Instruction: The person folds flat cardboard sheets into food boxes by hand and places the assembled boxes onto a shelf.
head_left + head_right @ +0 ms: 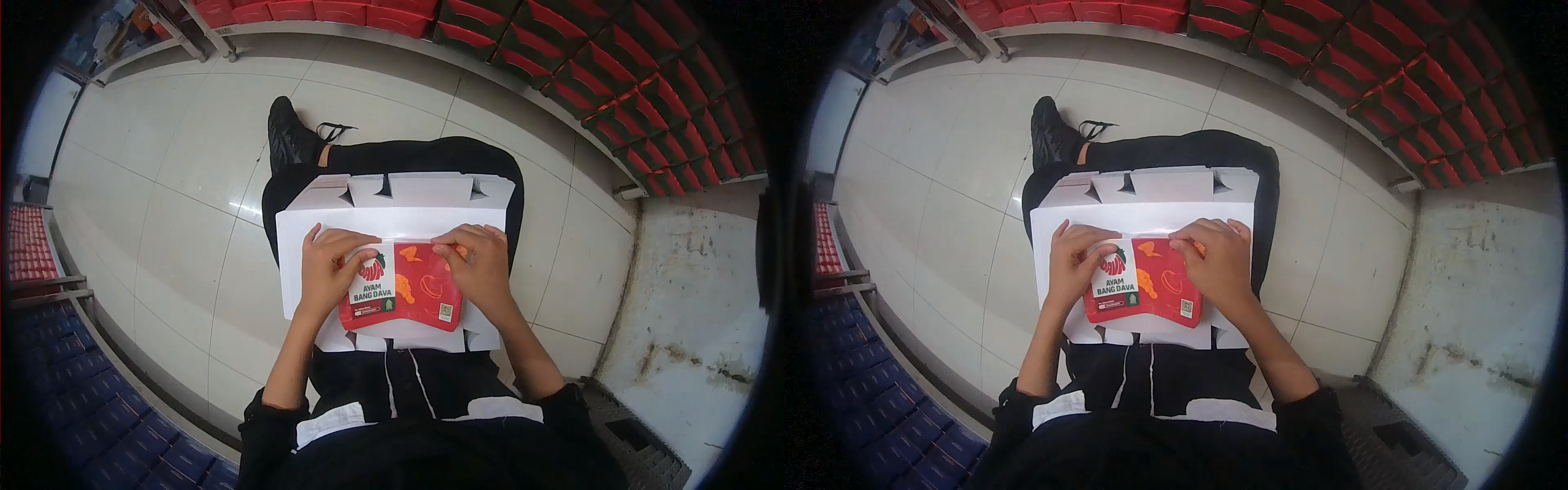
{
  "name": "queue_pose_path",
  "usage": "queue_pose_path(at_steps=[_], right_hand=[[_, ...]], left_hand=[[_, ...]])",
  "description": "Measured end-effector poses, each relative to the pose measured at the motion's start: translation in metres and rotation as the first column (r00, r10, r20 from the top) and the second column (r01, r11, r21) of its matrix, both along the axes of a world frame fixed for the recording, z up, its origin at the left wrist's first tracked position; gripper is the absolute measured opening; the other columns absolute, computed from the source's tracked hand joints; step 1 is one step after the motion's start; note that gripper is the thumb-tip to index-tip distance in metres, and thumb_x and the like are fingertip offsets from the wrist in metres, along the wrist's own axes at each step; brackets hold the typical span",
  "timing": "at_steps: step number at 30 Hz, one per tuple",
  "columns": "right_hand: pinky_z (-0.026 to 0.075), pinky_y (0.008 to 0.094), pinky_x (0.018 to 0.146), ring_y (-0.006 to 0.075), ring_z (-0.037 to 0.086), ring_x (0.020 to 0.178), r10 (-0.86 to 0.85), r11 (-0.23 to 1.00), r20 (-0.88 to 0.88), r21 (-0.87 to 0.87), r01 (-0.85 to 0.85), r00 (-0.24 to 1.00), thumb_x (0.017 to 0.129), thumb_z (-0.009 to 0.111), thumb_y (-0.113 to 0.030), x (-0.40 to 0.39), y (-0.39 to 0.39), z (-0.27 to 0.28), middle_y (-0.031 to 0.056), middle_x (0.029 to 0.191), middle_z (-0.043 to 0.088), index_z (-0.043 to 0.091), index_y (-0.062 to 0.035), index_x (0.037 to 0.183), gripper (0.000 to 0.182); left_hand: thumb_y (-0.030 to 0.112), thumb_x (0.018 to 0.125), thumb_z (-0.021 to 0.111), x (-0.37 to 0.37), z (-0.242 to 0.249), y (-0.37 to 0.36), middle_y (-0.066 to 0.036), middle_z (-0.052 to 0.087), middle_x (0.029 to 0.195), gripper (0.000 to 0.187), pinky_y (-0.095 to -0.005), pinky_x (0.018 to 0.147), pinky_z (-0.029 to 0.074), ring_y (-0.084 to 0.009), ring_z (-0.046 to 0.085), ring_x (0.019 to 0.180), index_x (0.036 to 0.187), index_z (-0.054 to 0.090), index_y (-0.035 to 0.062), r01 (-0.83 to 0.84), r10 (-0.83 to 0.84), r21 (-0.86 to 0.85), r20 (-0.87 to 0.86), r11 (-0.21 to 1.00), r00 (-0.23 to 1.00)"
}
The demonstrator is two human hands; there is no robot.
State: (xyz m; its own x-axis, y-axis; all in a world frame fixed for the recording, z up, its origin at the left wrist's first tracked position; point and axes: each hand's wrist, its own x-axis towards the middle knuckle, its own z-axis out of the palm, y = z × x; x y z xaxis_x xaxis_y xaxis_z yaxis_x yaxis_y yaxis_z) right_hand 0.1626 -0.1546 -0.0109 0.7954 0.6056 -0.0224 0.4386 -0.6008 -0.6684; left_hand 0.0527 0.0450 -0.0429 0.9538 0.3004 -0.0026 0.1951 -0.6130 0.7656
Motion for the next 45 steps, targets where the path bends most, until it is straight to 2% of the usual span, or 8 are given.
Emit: queue_pose_path(at_steps=[13, 17, 21, 27, 30, 34, 37, 45], right_hand=[[0.045, 0.0345, 0.072, 0.0246, 0.060, 0.077, 0.162, 0.986, 0.003, -0.032, -0.162, 0.987, 0.075, 0.066, -0.018, -0.006, 0.040, 0.005, 0.0076, 0.076, 0.064, 0.068, -0.0051, 0.076, 0.013], [0.048, 0.0298, 0.067, 0.0223, 0.063, 0.078, -0.057, 0.997, -0.158, 0.034, 0.063, 0.986, 0.078, 0.064, -0.013, -0.009, 0.028, 0.014, 0.0100, 0.080, 0.066, 0.068, -0.0027, 0.081, 0.012], [0.046, 0.0325, 0.064, 0.0231, 0.061, 0.069, -0.010, 0.993, -0.040, 0.115, 0.015, 0.999, 0.081, 0.061, -0.017, -0.025, 0.029, 0.010, 0.0090, 0.081, 0.063, 0.067, -0.0054, 0.085, 0.013], [0.046, 0.0267, 0.062, 0.0136, 0.058, 0.070, 0.027, 0.961, -0.449, 0.258, 0.101, 0.893, 0.087, 0.054, -0.010, -0.023, 0.013, 0.032, 0.0079, 0.080, 0.060, 0.057, -0.0010, 0.091, 0.010], [0.044, 0.0284, 0.080, 0.0197, 0.053, 0.100, 0.017, 0.795, -0.182, 0.598, 0.097, 0.983, 0.087, 0.046, -0.004, -0.031, 0.007, 0.006, 0.0146, 0.114, 0.051, 0.051, -0.0012, 0.106, 0.020], [0.031, 0.0408, 0.100, 0.0322, 0.040, 0.122, 0.148, 0.771, -0.186, 0.637, 0.005, 0.971, 0.081, 0.057, -0.009, -0.037, -0.002, -0.002, 0.0155, 0.126, 0.047, 0.055, -0.0044, 0.113, 0.032], [0.033, 0.0422, 0.099, 0.0327, 0.041, 0.120, 0.128, 0.857, 0.127, 0.485, -0.174, 0.984, 0.075, 0.066, -0.012, -0.032, 0.000, 0.007, 0.0142, 0.124, 0.049, 0.061, -0.0063, 0.104, 0.030], [0.039, 0.0348, 0.081, 0.0182, 0.060, 0.084, 0.127, 0.841, 0.185, 0.500, -0.205, 0.974, 0.067, 0.072, -0.007, -0.038, 0.008, 0.020, 0.0010, 0.082, 0.065, 0.066, -0.0094, 0.076, 0.011]], left_hand=[[0.011, 0.071, 0.072, -0.017, -0.005, -0.017, -0.016, 0.051, 0.114, 0.044, -0.0400, 0.090, 0.041, -0.0275, 0.052, 0.106, 0.110, 0.052, 0.0026, -0.214, 0.229, -0.087, 0.234, 0.973, 0.945], [0.010, 0.080, 0.065, -0.054, 0.001, -0.041, -0.014, 0.049, 0.116, 0.043, -0.0320, 0.093, 0.039, -0.0219, 0.049, 0.110, 0.117, 0.046, 0.0011, -0.584, 0.629, -0.512, -0.105, 0.630, 0.771], [0.013, 0.086, 0.057, -0.056, 0.002, -0.046, -0.015, 0.051, 0.117, 0.040, -0.0301, 0.096, 0.037, -0.0190, 0.048, 0.111, 0.122, 0.044, 0.0006, -0.399, 0.520, -0.660, -0.015, 0.636, 0.854], [0.001, 0.069, 0.072, -0.022, 0.026, -0.006, -0.016, 0.057, 0.113, 0.048, -0.0332, 0.091, 0.044, -0.0230, 0.056, 0.105, 0.111, 0.051, 0.0018, -0.082, 0.385, -0.626, 0.367, 0.776, 0.847], [0.001, 0.065, 0.075, -0.016, 0.027, 0.008, -0.014, 0.058, 0.113, 0.037, -0.0337, 0.091, 0.043, -0.0234, 0.056, 0.105, 0.098, 0.059, 0.0017, 0.138, 0.050, -0.453, 0.380, 0.881, 0.924], [0.009, 0.069, 0.073, -0.021, 0.011, -0.012, -0.016, 0.053, 0.122, 0.025, -0.0356, 0.094, 0.041, -0.0244, 0.051, 0.113, 0.091, 0.062, 0.0037, 0.134, 0.136, -0.630, 0.361, 0.765, 0.923], [0.023, 0.076, 0.068, -0.024, 0.009, -0.021, -0.017, 0.041, 0.132, 0.024, -0.0361, 0.095, 0.038, -0.0247, 0.046, 0.117, 0.092, 0.060, 0.0053, 0.154, 0.263, -0.793, 0.369, 0.590, 0.891], [0.024, 0.082, 0.060, -0.033, 0.022, -0.027, -0.015, 0.043, 0.121, 0.021, -0.0334, 0.091, 0.036, -0.0224, 0.046, 0.107, 0.088, 0.057, 0.0045, 0.221, 0.069, -0.612, 0.413, 0.759, 0.908]])
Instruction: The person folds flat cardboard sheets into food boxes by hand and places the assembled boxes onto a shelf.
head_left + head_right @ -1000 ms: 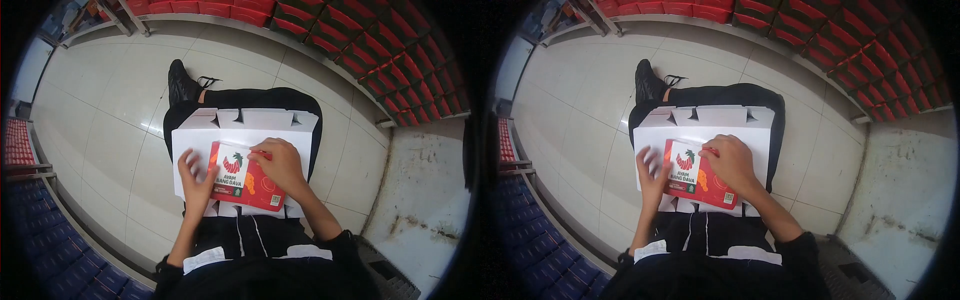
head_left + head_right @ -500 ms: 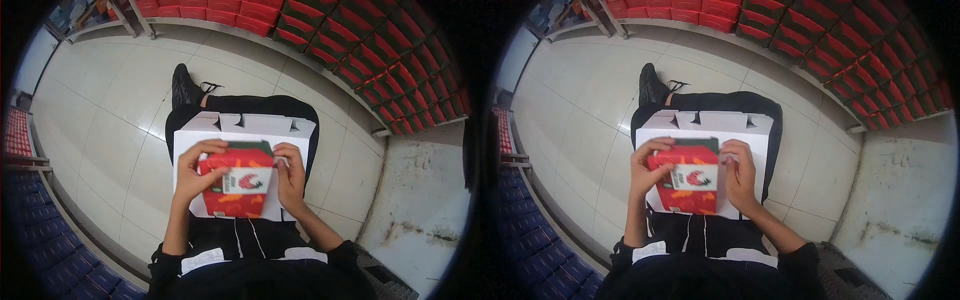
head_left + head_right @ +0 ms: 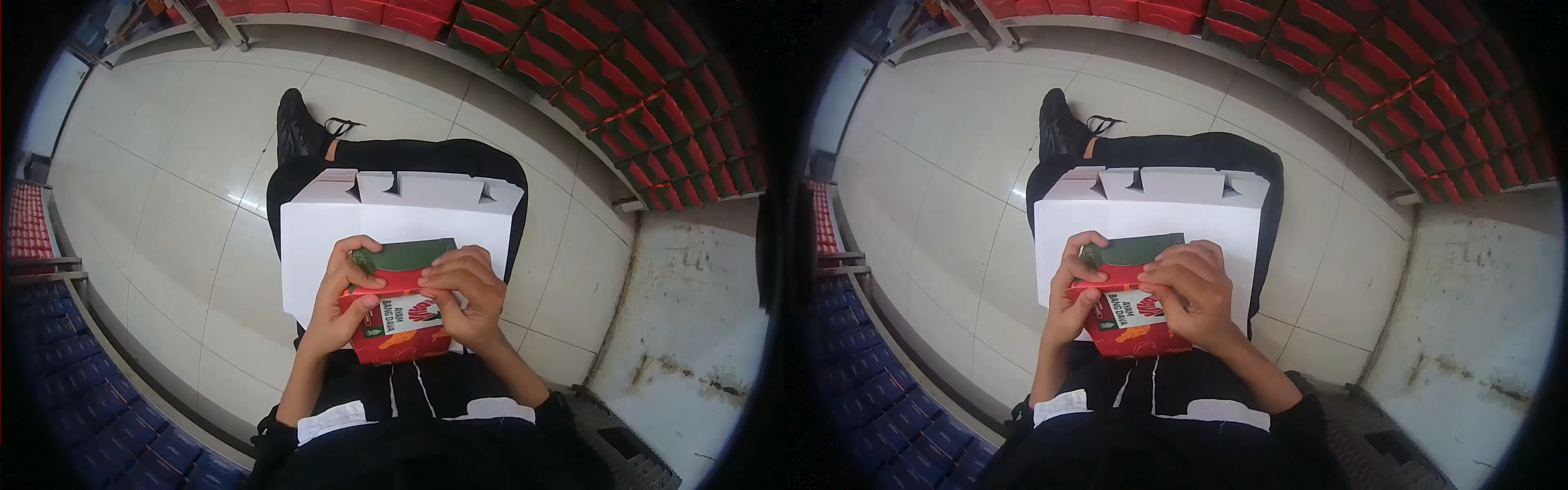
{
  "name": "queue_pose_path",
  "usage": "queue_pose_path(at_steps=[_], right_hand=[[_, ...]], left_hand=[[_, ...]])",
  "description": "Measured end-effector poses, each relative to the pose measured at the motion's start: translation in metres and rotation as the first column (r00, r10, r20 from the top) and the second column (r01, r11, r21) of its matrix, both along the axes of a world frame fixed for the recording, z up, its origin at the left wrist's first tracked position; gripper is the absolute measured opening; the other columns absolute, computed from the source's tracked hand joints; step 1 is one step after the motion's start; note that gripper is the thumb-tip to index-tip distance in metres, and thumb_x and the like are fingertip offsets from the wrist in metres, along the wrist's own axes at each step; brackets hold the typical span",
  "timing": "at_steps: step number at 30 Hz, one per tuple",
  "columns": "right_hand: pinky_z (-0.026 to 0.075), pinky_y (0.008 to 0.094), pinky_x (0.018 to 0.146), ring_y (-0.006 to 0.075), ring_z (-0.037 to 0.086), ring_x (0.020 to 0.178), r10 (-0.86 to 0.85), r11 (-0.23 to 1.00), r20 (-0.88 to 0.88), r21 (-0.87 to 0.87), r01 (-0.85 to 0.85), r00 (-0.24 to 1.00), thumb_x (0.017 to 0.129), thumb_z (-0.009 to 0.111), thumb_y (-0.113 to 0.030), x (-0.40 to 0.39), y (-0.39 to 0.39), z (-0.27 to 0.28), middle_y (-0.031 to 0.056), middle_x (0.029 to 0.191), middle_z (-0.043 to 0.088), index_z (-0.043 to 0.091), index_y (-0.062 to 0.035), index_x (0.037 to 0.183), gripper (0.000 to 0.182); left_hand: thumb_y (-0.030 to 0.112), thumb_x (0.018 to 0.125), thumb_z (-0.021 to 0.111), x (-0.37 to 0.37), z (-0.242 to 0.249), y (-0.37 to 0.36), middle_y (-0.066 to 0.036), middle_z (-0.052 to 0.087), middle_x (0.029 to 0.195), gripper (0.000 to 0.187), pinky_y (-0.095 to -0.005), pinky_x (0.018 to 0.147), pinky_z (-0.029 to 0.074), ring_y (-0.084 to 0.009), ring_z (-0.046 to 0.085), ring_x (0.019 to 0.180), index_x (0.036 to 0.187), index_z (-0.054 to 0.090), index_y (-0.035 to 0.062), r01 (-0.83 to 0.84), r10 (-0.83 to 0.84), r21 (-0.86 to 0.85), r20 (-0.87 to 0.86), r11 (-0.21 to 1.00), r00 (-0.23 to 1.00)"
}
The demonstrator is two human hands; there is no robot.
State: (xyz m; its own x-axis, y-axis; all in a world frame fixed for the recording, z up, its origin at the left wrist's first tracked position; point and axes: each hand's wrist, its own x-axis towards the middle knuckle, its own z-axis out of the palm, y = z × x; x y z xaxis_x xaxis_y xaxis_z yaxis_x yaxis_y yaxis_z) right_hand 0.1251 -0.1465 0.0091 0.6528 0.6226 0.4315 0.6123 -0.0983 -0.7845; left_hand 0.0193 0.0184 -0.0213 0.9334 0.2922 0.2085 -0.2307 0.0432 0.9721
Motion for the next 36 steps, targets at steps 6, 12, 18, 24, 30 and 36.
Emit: queue_pose_path(at_steps=[6, 12, 18, 24, 30, 36], right_hand=[[0.033, 0.0367, 0.085, 0.0161, 0.059, 0.078, -0.030, 0.977, 0.222, -0.201, 0.076, 0.975, 0.066, 0.070, -0.006, -0.005, 0.008, 0.033, -0.0008, 0.079, 0.064, 0.065, -0.0107, 0.075, 0.011], [0.031, 0.0384, 0.084, 0.0133, 0.058, 0.078, 0.002, 0.975, 0.255, -0.217, 0.055, 0.967, 0.069, 0.067, -0.007, -0.015, 0.010, 0.026, -0.0015, 0.081, 0.064, 0.065, -0.0110, 0.078, 0.010], [0.031, 0.0393, 0.084, 0.0127, 0.058, 0.078, 0.027, 0.971, 0.310, -0.232, 0.049, 0.950, 0.068, 0.065, -0.007, -0.022, 0.018, 0.039, -0.0015, 0.084, 0.063, 0.064, -0.0113, 0.078, 0.011], [0.029, 0.0422, 0.089, 0.0119, 0.057, 0.080, 0.026, 0.971, 0.377, -0.230, 0.066, 0.926, 0.067, 0.069, -0.013, -0.024, 0.015, 0.039, -0.0037, 0.084, 0.063, 0.065, -0.0136, 0.082, 0.016], [0.021, 0.0438, 0.100, 0.0124, 0.057, 0.084, 0.029, 0.944, 0.271, -0.324, 0.063, 0.962, 0.067, 0.073, -0.013, -0.011, -0.013, 0.046, -0.0041, 0.085, 0.066, 0.071, -0.0164, 0.087, 0.020], [0.022, 0.0463, 0.102, 0.0242, 0.056, 0.099, 0.028, 0.986, 0.142, -0.168, -0.003, 0.990, 0.068, 0.072, -0.015, -0.003, -0.017, 0.020, 0.0056, 0.109, 0.060, 0.062, -0.0128, 0.109, 0.043]], left_hand=[[0.023, 0.085, 0.057, -0.002, 0.013, 0.001, -0.015, 0.046, 0.114, 0.020, -0.0320, 0.087, 0.037, -0.0213, 0.046, 0.102, 0.085, 0.055, 0.0029, 0.045, -0.047, -0.068, -0.026, 0.997, 0.999], [0.028, 0.088, 0.053, -0.002, 0.012, -0.010, -0.015, 0.045, 0.110, 0.025, -0.0322, 0.087, 0.037, -0.0222, 0.046, 0.099, 0.087, 0.052, 0.0032, 0.026, -0.026, 0.020, -0.035, 0.999, 0.999], [0.045, 0.089, 0.046, 0.004, 0.012, -0.023, -0.017, 0.044, 0.111, 0.043, -0.0353, 0.092, 0.034, -0.0254, 0.044, 0.104, 0.097, 0.047, 0.0025, -0.066, 0.066, 0.018, 0.014, 0.998, 0.998], [0.052, 0.089, 0.044, 0.000, 0.012, -0.019, -0.018, 0.045, 0.115, 0.049, -0.0371, 0.093, 0.034, -0.0261, 0.045, 0.107, 0.096, 0.049, 0.0029, -0.084, 0.087, 0.114, -0.017, 0.990, 0.996], [0.052, 0.089, 0.045, -0.012, 0.000, -0.015, -0.017, 0.048, 0.112, 0.049, -0.0363, 0.092, 0.035, -0.0251, 0.047, 0.106, 0.093, 0.052, 0.0034, -0.115, 0.114, 0.040, 0.031, 0.993, 0.993], [0.052, 0.089, 0.044, -0.005, 0.007, -0.015, -0.017, 0.047, 0.113, 0.049, -0.0361, 0.092, 0.035, -0.0238, 0.046, 0.106, 0.092, 0.051, 0.0037, -0.118, 0.117, 0.092, 0.016, 0.989, 0.993]])
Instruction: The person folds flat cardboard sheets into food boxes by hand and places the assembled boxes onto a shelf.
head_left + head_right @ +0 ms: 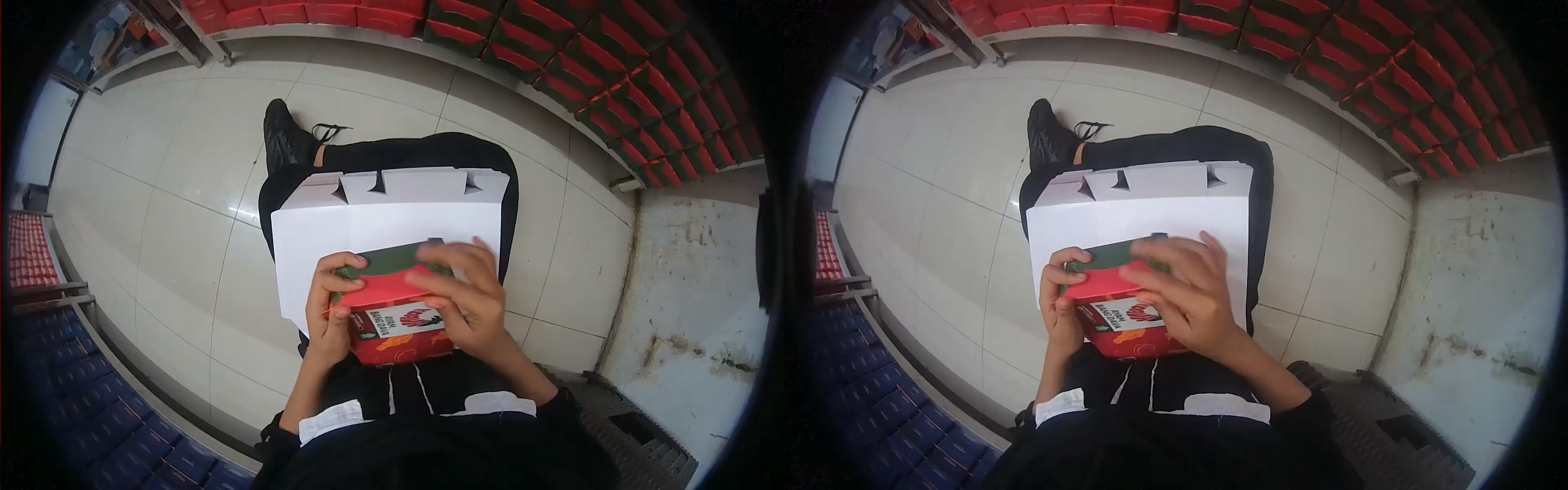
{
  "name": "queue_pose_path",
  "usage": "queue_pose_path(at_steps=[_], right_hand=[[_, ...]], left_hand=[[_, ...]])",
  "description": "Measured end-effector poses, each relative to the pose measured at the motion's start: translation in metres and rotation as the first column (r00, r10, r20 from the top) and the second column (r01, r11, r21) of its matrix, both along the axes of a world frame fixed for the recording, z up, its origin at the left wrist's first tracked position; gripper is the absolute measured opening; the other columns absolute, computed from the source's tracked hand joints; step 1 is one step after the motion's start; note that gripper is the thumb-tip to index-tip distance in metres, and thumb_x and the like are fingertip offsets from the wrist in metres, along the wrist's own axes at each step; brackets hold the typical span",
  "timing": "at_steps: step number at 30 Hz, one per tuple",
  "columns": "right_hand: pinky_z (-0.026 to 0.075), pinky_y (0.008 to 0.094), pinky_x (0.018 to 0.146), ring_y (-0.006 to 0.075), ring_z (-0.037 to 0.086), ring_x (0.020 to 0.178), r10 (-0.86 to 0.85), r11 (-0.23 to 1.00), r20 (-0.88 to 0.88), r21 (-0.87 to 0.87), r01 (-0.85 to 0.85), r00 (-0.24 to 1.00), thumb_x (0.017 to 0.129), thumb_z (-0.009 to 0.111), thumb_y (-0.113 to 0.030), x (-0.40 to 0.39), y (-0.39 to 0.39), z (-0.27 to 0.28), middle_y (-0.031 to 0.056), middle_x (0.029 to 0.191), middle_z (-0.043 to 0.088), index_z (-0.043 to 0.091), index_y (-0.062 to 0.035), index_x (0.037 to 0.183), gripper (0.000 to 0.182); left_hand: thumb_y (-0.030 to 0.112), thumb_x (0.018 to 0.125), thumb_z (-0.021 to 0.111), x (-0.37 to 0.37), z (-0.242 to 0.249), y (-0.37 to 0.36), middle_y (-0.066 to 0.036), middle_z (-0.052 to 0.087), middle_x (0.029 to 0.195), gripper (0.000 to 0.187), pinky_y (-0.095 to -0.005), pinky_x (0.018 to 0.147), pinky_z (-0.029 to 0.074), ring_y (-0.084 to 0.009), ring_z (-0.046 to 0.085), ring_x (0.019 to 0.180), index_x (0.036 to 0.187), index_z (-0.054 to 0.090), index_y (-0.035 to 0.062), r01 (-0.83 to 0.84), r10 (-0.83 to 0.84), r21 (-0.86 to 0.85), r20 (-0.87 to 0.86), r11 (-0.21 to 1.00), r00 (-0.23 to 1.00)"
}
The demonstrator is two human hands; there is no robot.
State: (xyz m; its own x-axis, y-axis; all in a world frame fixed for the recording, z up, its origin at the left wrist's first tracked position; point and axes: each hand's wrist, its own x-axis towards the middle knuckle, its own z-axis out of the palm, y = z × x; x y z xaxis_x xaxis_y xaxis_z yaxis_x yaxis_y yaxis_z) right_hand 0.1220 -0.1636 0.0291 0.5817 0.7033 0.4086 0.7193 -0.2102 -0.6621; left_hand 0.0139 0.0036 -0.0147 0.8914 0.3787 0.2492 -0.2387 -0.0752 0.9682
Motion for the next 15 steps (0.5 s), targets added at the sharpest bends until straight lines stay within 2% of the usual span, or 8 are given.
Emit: queue_pose_path(at_steps=[1, 4, 6, 8, 10, 12, 14, 15], right_hand=[[0.022, 0.0463, 0.102, 0.0242, 0.056, 0.099, -0.003, 1.000, 0.007, 0.006, 0.003, 1.000, 0.068, 0.072, -0.015, -0.002, 0.002, -0.002, 0.0056, 0.109, 0.060, 0.062, -0.0128, 0.109, 0.043], [0.029, 0.0421, 0.102, 0.0323, 0.052, 0.110, -0.002, 0.929, -0.516, 0.316, 0.192, 0.856, 0.065, 0.076, -0.020, -0.005, 0.008, -0.005, 0.0160, 0.122, 0.051, 0.039, -0.0124, 0.134, 0.078], [0.035, 0.0392, 0.099, 0.0327, 0.049, 0.115, 0.027, 0.986, -0.642, -0.109, -0.126, 0.766, 0.061, 0.079, -0.024, 0.003, 0.003, -0.001, 0.0216, 0.127, 0.045, 0.020, -0.0130, 0.141, 0.100], [0.040, 0.0384, 0.094, 0.0287, 0.049, 0.114, 0.062, 0.990, -0.721, -0.043, -0.134, 0.690, 0.064, 0.079, -0.022, 0.018, 0.002, -0.004, 0.0176, 0.130, 0.045, 0.025, -0.0119, 0.140, 0.094], [0.041, 0.0381, 0.094, 0.0262, 0.052, 0.111, 0.108, 0.958, -0.666, -0.130, -0.257, 0.738, 0.059, 0.082, -0.021, 0.036, 0.000, -0.004, 0.0182, 0.128, 0.047, 0.031, -0.0109, 0.138, 0.095], [0.044, 0.0373, 0.089, 0.0258, 0.055, 0.106, 0.139, 0.948, -0.551, -0.166, -0.271, 0.823, 0.057, 0.082, -0.024, 0.047, 0.005, 0.016, 0.0172, 0.124, 0.050, 0.036, -0.0117, 0.136, 0.092], [0.041, 0.0347, 0.093, 0.0302, 0.054, 0.107, 0.180, 0.776, -0.529, -0.442, -0.451, 0.829, 0.057, 0.079, -0.027, 0.055, 0.017, 0.038, 0.0162, 0.120, 0.053, 0.035, -0.0166, 0.137, 0.092], [0.041, 0.0344, 0.091, 0.0303, 0.053, 0.107, 0.234, 0.746, -0.425, -0.498, -0.442, 0.874, 0.059, 0.078, -0.028, 0.057, 0.021, 0.040, 0.0144, 0.119, 0.053, 0.036, -0.0174, 0.136, 0.089]], left_hand=[[0.053, 0.089, 0.042, 0.001, -0.002, -0.001, -0.017, 0.047, 0.114, 0.049, -0.0361, 0.093, 0.035, -0.0237, 0.046, 0.106, 0.092, 0.050, 0.0040, -0.119, 0.120, -0.024, 0.040, 0.993, 0.992], [0.056, 0.089, 0.038, 0.005, -0.007, 0.001, -0.018, 0.045, 0.118, 0.051, -0.0366, 0.094, 0.036, -0.0236, 0.046, 0.109, 0.095, 0.044, 0.0053, -0.327, 0.342, -0.199, 0.048, 0.924, 0.938], [0.056, 0.088, 0.043, 0.007, 0.001, 0.001, -0.019, 0.038, 0.130, 0.049, -0.0420, 0.098, 0.036, -0.0267, 0.042, 0.118, 0.096, 0.041, 0.0077, -0.312, 0.319, -0.268, -0.018, 0.912, 0.948], [0.056, 0.084, 0.051, 0.003, 0.001, 0.016, -0.020, 0.034, 0.135, 0.051, -0.0415, 0.098, 0.036, -0.0277, 0.039, 0.123, 0.098, 0.040, 0.0087, -0.239, 0.241, -0.318, -0.034, 0.917, 0.970], [0.050, 0.077, 0.062, -0.001, 0.007, 0.039, -0.020, 0.037, 0.130, 0.056, -0.0379, 0.097, 0.035, -0.0270, 0.041, 0.120, 0.104, 0.037, 0.0086, 0.153, -0.203, -0.263, -0.176, 0.953, 0.963], [0.042, 0.064, 0.075, -0.003, 0.024, 0.042, -0.021, 0.041, 0.128, 0.074, -0.0393, 0.099, 0.033, -0.0301, 0.045, 0.117, 0.114, 0.034, 0.0069, 0.199, -0.263, -0.227, -0.301, 0.953, 0.917], [0.035, 0.059, 0.080, 0.006, 0.047, 0.036, -0.021, 0.049, 0.120, 0.093, -0.0418, 0.098, 0.035, -0.0317, 0.051, 0.109, 0.127, 0.024, 0.0039, 0.394, -0.234, 0.171, -0.572, 0.903, 0.786], [0.030, 0.064, 0.078, 0.014, 0.045, 0.032, -0.020, 0.056, 0.110, 0.091, -0.0417, 0.092, 0.041, -0.0305, 0.057, 0.102, 0.131, 0.023, 0.0007, 0.297, -0.098, 0.432, -0.425, 0.851, 0.900]])
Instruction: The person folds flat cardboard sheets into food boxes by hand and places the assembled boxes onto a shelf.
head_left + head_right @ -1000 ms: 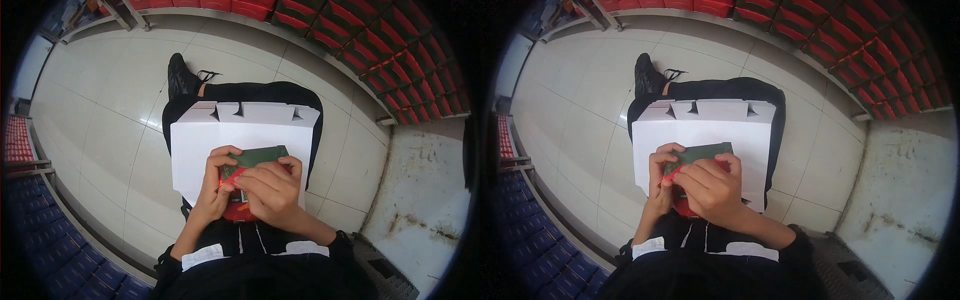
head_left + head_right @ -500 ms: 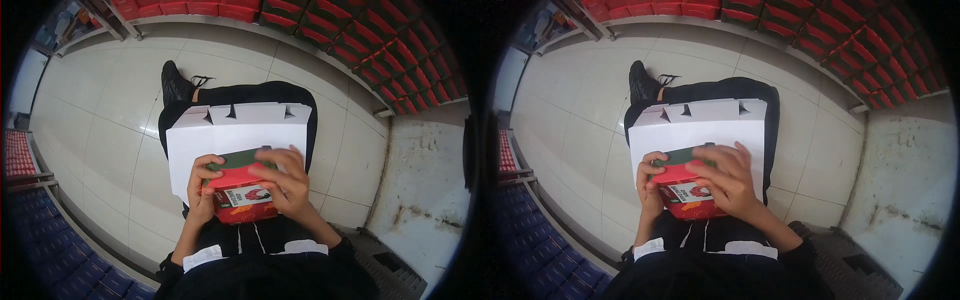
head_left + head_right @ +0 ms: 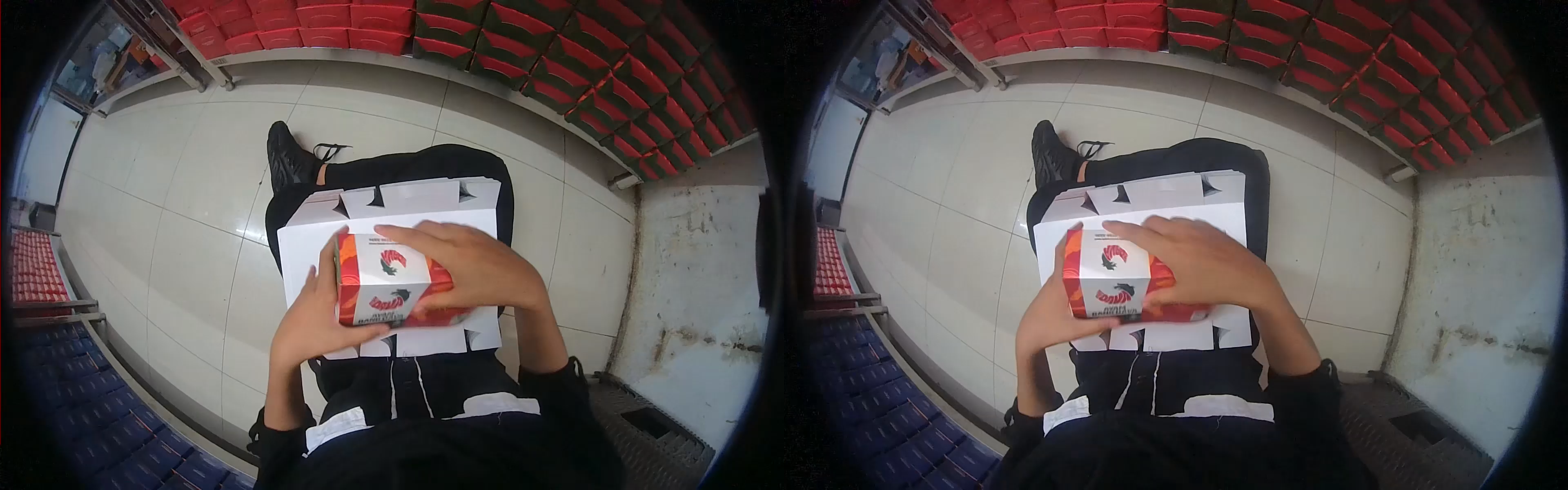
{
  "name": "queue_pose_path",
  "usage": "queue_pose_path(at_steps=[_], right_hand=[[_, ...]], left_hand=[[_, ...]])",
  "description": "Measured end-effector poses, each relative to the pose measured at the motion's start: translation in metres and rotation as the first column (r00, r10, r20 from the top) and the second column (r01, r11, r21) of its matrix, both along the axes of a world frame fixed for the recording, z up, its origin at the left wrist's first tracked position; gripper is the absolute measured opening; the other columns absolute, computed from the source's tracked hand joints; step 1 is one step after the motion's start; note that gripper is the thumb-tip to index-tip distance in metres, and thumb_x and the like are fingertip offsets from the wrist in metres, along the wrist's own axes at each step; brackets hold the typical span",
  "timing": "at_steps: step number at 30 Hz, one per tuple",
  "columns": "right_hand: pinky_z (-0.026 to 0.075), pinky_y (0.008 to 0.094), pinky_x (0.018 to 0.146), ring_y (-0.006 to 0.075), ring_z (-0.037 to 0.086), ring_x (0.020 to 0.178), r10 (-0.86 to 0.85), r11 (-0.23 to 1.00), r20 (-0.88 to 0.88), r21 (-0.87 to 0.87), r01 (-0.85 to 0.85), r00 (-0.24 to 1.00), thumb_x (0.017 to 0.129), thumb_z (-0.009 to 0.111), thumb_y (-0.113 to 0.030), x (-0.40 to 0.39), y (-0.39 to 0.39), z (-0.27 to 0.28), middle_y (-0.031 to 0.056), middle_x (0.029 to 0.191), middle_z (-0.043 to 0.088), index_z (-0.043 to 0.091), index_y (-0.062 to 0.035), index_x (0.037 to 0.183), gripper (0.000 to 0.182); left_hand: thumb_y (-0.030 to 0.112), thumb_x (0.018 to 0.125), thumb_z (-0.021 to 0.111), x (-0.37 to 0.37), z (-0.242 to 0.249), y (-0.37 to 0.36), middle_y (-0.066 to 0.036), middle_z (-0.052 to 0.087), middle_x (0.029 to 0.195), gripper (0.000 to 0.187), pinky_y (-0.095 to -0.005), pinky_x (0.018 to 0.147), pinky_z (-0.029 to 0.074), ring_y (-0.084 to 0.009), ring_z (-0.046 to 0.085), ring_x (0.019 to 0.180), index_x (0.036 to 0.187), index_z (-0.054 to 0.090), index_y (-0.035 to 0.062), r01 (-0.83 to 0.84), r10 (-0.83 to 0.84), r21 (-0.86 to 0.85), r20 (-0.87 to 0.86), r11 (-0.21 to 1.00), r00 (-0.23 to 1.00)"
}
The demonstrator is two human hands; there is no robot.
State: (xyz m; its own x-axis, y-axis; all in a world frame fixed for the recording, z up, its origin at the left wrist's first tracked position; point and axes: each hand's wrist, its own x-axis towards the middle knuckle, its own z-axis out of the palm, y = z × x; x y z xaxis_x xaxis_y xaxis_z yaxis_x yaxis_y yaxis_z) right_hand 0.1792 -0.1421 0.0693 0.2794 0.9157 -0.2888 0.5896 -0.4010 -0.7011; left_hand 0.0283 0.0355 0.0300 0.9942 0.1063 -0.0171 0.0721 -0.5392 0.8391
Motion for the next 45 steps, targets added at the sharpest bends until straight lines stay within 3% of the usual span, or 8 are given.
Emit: queue_pose_path(at_steps=[5, 7, 12, 18, 25, 39, 43, 45], right_hand=[[0.042, 0.0355, 0.090, 0.0301, 0.053, 0.108, -0.464, 0.860, 0.625, 0.489, 0.149, 0.628, 0.067, 0.075, -0.023, -0.001, 0.009, 0.004, 0.0136, 0.119, 0.053, 0.045, -0.0120, 0.129, 0.069], [0.044, 0.0347, 0.088, 0.0279, 0.056, 0.105, -0.755, 0.457, 0.046, 0.751, 0.476, 0.654, 0.068, 0.076, -0.017, -0.001, 0.004, -0.009, 0.0155, 0.114, 0.056, 0.052, -0.0048, 0.120, 0.059], [0.050, 0.0269, 0.074, 0.0201, 0.064, 0.085, -0.755, 0.227, -0.222, 0.794, 0.563, 0.618, 0.070, 0.074, -0.006, -0.014, 0.014, -0.018, 0.0148, 0.096, 0.064, 0.064, 0.0033, 0.097, 0.030], [0.049, 0.0251, 0.067, 0.0177, 0.062, 0.077, -0.763, 0.228, -0.175, 0.828, 0.513, 0.622, 0.070, 0.073, -0.003, -0.027, 0.019, -0.021, 0.0112, 0.087, 0.065, 0.066, 0.0005, 0.089, 0.021], [0.047, 0.0261, 0.062, 0.0170, 0.060, 0.073, -0.737, 0.242, -0.246, 0.773, 0.586, 0.629, 0.070, 0.073, -0.004, -0.029, 0.026, -0.025, 0.0082, 0.078, 0.065, 0.067, -0.0009, 0.082, 0.014], [0.048, 0.0272, 0.076, 0.0216, 0.061, 0.083, -0.650, 0.536, 0.069, 0.748, 0.393, 0.756, 0.072, 0.075, -0.022, -0.001, 0.020, -0.016, 0.0106, 0.089, 0.060, 0.054, -0.0019, 0.108, 0.047], [0.047, 0.0264, 0.079, 0.0139, 0.059, 0.090, -0.169, 0.736, -0.707, 0.373, 0.565, 0.687, 0.077, 0.072, -0.029, 0.013, 0.009, -0.033, 0.0092, 0.099, 0.060, 0.049, 0.0022, 0.111, 0.052], [0.047, 0.0259, 0.077, 0.0108, 0.058, 0.089, -0.242, 0.734, -0.640, 0.371, 0.569, 0.729, 0.079, 0.070, -0.027, 0.014, 0.008, -0.036, 0.0095, 0.099, 0.060, 0.050, 0.0030, 0.109, 0.047]], left_hand=[[0.019, 0.081, 0.064, 0.009, -0.032, 0.003, -0.014, 0.057, 0.108, 0.057, -0.0323, 0.084, 0.047, -0.0190, 0.058, 0.095, 0.126, 0.035, -0.0017, -0.369, 0.427, -0.620, -0.061, 0.692, 0.902], [0.023, 0.085, 0.058, 0.002, -0.059, 0.005, -0.014, 0.053, 0.114, 0.053, -0.0315, 0.087, 0.044, -0.0188, 0.055, 0.101, 0.126, 0.034, -0.0020, -0.354, 0.523, -0.791, -0.050, 0.500, 0.851], [0.027, 0.089, 0.051, -0.001, -0.088, -0.022, -0.013, 0.050, 0.118, 0.052, -0.0326, 0.094, 0.038, -0.0190, 0.050, 0.109, 0.128, 0.033, -0.0023, -0.368, 0.656, -0.843, -0.023, 0.393, 0.754], [0.032, 0.085, 0.050, -0.009, -0.067, -0.011, -0.013, 0.053, 0.115, 0.051, -0.0390, 0.086, 0.048, -0.0245, 0.057, 0.103, 0.126, 0.039, 0.0041, -0.130, 0.598, -0.977, -0.001, 0.172, 0.801], [0.043, 0.088, 0.050, -0.005, -0.073, -0.028, -0.012, 0.053, 0.117, 0.055, -0.0394, 0.086, 0.049, -0.0242, 0.057, 0.103, 0.126, 0.038, 0.0041, -0.410, 0.777, -0.908, -0.197, 0.085, 0.597], [0.045, 0.088, 0.050, -0.022, -0.106, -0.005, -0.012, 0.055, 0.115, 0.059, -0.0353, 0.084, 0.050, -0.0218, 0.058, 0.101, 0.126, 0.038, 0.0013, -0.364, 0.726, -0.878, -0.028, 0.311, 0.687], [0.040, 0.089, 0.050, -0.019, -0.080, 0.002, -0.015, 0.054, 0.116, 0.058, -0.0357, 0.084, 0.051, -0.0225, 0.059, 0.100, 0.128, 0.035, 0.0004, -0.283, 0.591, -0.891, -0.020, 0.355, 0.806], [0.038, 0.088, 0.051, -0.017, -0.075, 0.007, -0.017, 0.050, 0.122, 0.059, -0.0362, 0.090, 0.047, -0.0232, 0.055, 0.109, 0.130, 0.033, -0.0004, -0.274, 0.551, -0.905, -0.055, 0.325, 0.833]])
